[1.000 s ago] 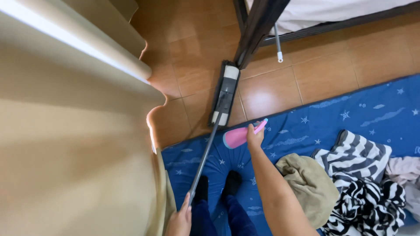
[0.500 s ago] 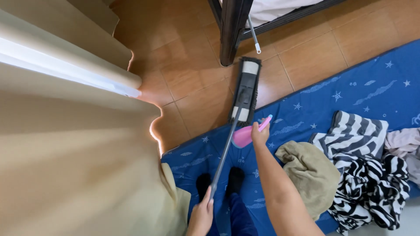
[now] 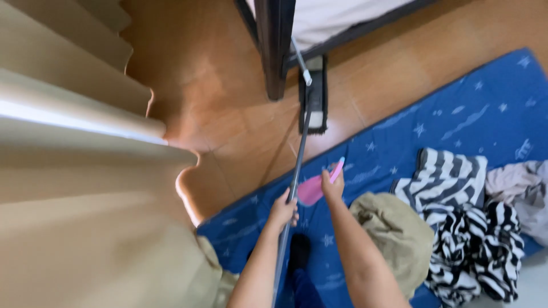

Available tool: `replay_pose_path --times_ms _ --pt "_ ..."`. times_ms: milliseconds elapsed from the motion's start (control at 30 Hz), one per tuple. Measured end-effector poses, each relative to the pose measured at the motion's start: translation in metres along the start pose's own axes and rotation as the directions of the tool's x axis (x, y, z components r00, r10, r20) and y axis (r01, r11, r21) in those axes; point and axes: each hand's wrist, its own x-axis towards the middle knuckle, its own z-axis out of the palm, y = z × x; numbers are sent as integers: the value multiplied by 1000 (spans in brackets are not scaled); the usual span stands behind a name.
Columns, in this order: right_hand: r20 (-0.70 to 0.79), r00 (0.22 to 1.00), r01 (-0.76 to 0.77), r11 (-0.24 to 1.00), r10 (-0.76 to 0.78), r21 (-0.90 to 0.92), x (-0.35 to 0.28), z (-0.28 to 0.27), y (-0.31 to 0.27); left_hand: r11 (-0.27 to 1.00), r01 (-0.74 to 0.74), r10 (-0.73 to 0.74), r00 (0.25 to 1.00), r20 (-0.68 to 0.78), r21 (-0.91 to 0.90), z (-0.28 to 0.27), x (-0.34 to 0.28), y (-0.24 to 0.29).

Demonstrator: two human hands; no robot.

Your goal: The person sweeps the floor with a broom and dustpan, collecting debris into the dustpan. They then use a spray bottle to apply liquid to the floor and mop the area with a flat mop.

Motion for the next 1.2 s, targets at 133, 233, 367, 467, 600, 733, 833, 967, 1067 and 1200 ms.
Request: replay_pose_path --times_ms 133,233,367,467,600,733,833,967,1067,1200 --pt "-51 997 65 997 -63 42 12 5 -18 996 81 -82 995 61 22 2 -50 32" --pt "-16 995 -93 995 94 40 18 3 -52 983 157 -153 987 -49 99 8 -28 37" --pt "-14 998 -59 997 60 54 36 5 -65 993 -4 5 1000 -16 116 30 39 71" --pt "-30 1000 8 997 -5 80 47 2 -67 989 -51 56 998 -32 136 37 53 82" --pt "-49 998 -26 999 29 43 67 -7 -65 1000 21 -21 999 -48 0 19 22 58" --pt "-46 995 -90 992 94 86 92 -31 -68 991 95 -101 993 -64 -92 27 23 75" --pt "-78 995 -58 995 64 76 111 -44 -56 995 94 -92 994 -62 26 49 48 108" --pt "-124 992 3 995 9 97 128 -62 -43 970 71 -75 997 11 232 92 77 132" --pt "-145 987 -63 995 74 82 146 -67 -41 954 102 -126 989 72 281 121 81 148" --pt "-168 985 -31 998 39 51 153 -67 -47 946 182 -237 953 188 269 128 74 147"
